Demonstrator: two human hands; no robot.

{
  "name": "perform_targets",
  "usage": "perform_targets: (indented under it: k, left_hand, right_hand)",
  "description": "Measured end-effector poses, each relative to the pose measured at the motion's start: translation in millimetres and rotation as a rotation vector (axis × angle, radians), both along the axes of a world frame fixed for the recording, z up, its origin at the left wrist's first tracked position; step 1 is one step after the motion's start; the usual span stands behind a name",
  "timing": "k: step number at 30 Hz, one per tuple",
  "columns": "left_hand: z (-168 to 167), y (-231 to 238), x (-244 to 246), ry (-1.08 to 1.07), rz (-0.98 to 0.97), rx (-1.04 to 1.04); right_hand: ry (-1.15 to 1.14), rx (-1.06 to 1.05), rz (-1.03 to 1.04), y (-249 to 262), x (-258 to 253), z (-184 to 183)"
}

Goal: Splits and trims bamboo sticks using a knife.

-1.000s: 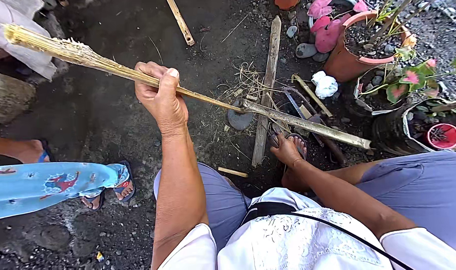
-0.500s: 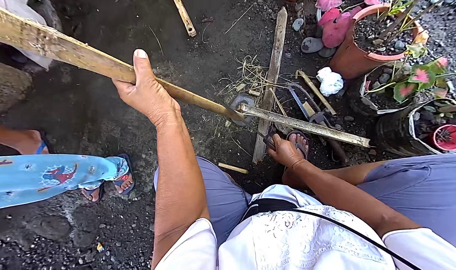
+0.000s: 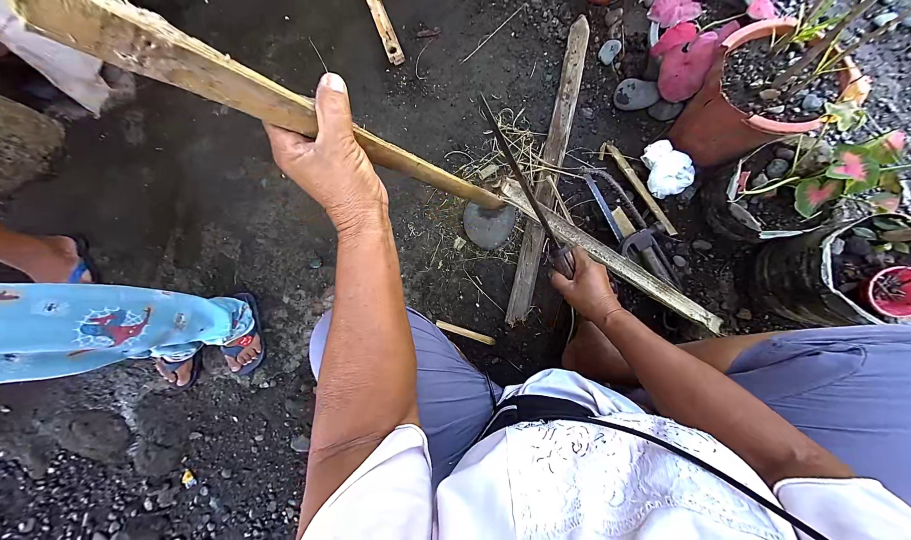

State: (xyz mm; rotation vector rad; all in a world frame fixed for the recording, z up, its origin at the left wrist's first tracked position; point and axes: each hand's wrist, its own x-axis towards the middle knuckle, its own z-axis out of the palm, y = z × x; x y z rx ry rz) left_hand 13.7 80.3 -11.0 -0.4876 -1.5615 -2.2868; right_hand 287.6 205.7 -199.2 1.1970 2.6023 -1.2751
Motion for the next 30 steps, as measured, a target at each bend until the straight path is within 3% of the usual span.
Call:
perform_targets:
  k: [4,10,17,22,30]
  left_hand:
    - [4,2,0,-0.047,0.072,-0.028]
    - [6,2,-4,-0.083,0.196,-0.053]
    - [4,-1,-9,-0.095,0.195,-0.065]
    - [5,-3,-7,-0.093,0.177,-0.054]
    - [8,-13,-7,0.016,0.045,-0.007]
  right_hand:
    - [0.117,0.162,0.103,-10,5,-4]
    - [-0.302,-0.083,0.099,3,8,-17]
    - [-0.041,0.026,0.023,-5,10,-9]
    - [-0.293,-0.167,0.073,2,9,-21]
    - [-0.089,-0.07,0.028,-4,8,-8]
